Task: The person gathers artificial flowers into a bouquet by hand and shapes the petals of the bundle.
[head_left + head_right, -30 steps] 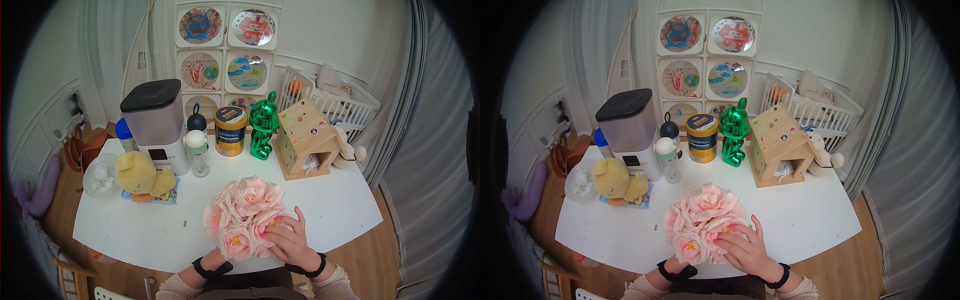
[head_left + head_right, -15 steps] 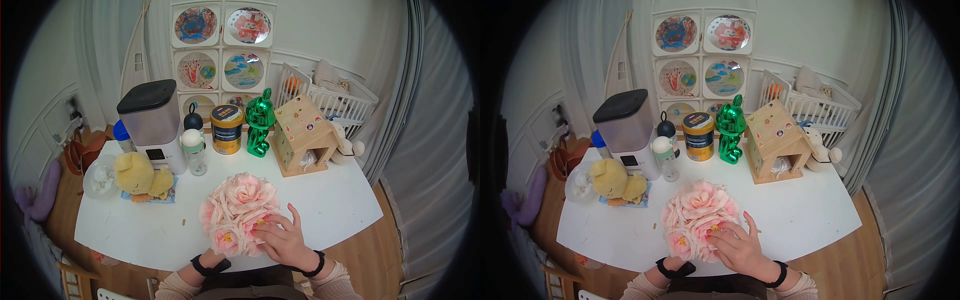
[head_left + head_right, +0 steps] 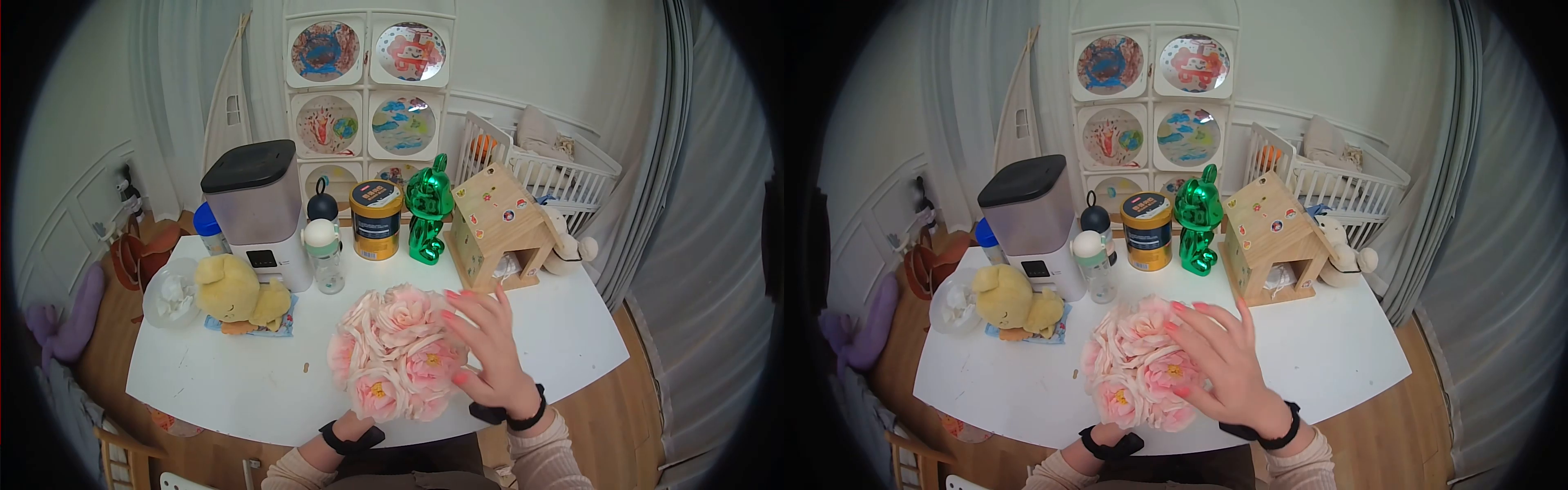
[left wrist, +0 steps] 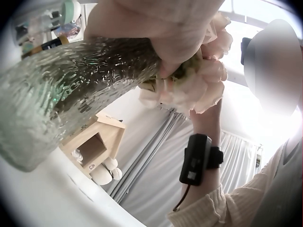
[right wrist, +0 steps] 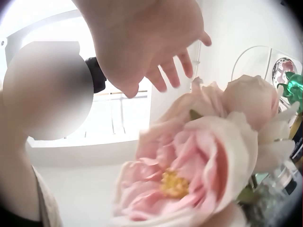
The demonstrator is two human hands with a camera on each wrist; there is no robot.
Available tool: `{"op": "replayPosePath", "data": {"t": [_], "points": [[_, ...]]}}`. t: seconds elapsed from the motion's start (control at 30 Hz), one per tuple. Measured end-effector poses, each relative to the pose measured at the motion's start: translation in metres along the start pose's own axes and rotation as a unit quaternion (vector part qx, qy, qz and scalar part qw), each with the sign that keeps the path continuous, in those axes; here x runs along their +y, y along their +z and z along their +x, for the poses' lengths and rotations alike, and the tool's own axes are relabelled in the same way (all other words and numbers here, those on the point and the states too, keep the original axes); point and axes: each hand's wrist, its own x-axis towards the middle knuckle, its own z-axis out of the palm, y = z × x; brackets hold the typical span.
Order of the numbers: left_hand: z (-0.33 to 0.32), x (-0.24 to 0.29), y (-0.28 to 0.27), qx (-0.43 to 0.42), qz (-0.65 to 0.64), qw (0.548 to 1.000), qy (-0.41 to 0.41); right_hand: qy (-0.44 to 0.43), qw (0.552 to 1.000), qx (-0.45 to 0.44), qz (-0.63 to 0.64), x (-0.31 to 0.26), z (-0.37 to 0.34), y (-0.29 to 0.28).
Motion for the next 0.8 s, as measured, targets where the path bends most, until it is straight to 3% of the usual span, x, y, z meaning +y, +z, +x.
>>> {"op": "replayPosePath", "data": {"t": [0.07,0.1,0.2,0.37,0.4,0.47,0.5,0.57,0.6,0.67,0.73,0.8], "points": [[0.0,-0.001,0.0,0.003,0.011,1.0,0.002,-0.028,0.966,-0.218,-0.135,0.013,0.017,0.008],[0.001,-0.001,-0.001,0.005,0.018,1.0,0.005,0.014,0.974,-0.212,-0.078,0.016,0.016,0.017],[-0.006,-0.01,-0.005,0.017,0.035,0.999,0.023,-0.015,0.966,-0.241,-0.091,0.016,0.014,0.016],[-0.011,-0.023,-0.012,0.006,0.049,0.998,0.033,0.027,0.964,-0.256,-0.06,0.029,-0.002,0.018],[-0.012,-0.026,-0.014,0.001,0.051,0.998,0.032,0.03,0.965,-0.255,-0.063,0.034,-0.005,0.017],[-0.017,-0.03,-0.022,-0.007,0.055,0.998,0.03,0.109,0.971,-0.126,0.17,0.049,-0.015,0.017],[-0.021,-0.028,-0.025,-0.01,0.056,0.998,0.029,0.112,0.972,-0.125,0.167,0.054,-0.021,0.02],[-0.011,-0.025,-0.03,-0.014,0.059,0.998,0.024,0.114,0.979,0.083,0.15,0.061,-0.034,0.032],[-0.007,-0.024,-0.029,-0.016,0.062,0.998,0.022,0.117,0.978,0.083,0.149,0.063,-0.041,0.037],[0.004,-0.017,-0.029,-0.018,0.071,0.997,0.014,0.051,0.994,-0.031,0.086,0.062,-0.054,0.046],[0.001,-0.017,-0.031,-0.019,0.079,0.997,0.004,0.066,0.993,-0.016,0.101,0.059,-0.064,0.051],[-0.004,-0.02,-0.031,-0.021,0.087,0.996,-0.005,0.113,0.969,0.023,0.217,0.066,-0.076,0.061]]}}
